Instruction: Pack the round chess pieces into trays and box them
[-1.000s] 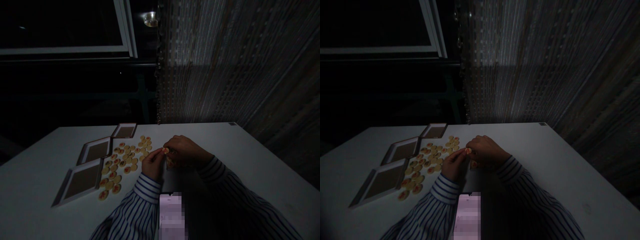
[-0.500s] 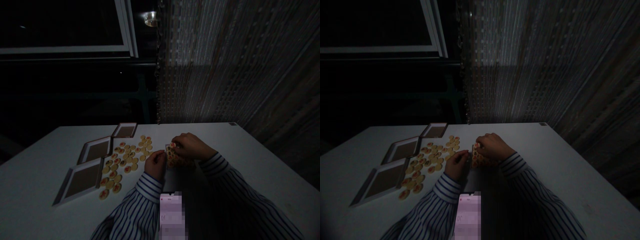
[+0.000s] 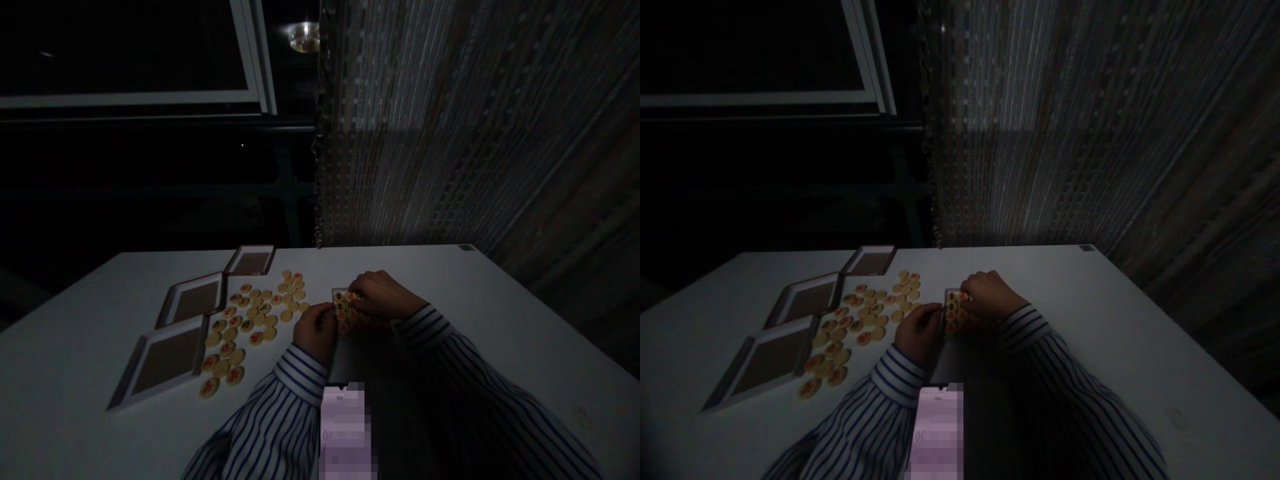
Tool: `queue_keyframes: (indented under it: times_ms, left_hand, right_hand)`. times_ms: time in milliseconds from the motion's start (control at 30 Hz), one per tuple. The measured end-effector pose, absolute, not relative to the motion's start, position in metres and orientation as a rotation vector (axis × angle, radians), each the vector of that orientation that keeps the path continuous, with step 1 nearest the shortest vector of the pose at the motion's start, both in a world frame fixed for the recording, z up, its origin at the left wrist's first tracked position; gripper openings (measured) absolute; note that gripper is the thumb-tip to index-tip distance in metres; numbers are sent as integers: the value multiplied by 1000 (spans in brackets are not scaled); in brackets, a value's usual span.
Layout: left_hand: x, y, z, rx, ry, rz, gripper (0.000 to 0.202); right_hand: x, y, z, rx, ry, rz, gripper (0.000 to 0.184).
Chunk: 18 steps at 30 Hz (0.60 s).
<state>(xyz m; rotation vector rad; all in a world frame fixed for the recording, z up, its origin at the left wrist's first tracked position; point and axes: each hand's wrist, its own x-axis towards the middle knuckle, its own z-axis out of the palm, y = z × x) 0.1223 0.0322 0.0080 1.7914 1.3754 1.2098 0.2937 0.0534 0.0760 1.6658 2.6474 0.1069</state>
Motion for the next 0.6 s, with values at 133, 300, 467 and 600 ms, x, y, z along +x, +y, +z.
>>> queue_keyframes:
  times_ms: [133,300,467,600]
  left_hand:
    - [123,32,6,1825,1378,1208,20]
    - [123,32,9,1862,1391,1224,19]
    - [122,32,10,1873,1391,1234,18]
    - [122,33,8,1874,1380,1251,18]
  right_hand:
    - [295,56,71,1656,2627,105,30]
    - [295,56,70,1643,2619,64,30]
    - [295,55,70,1654,2606,47,31]
    - [296,55,70,1652,2603,39,30]
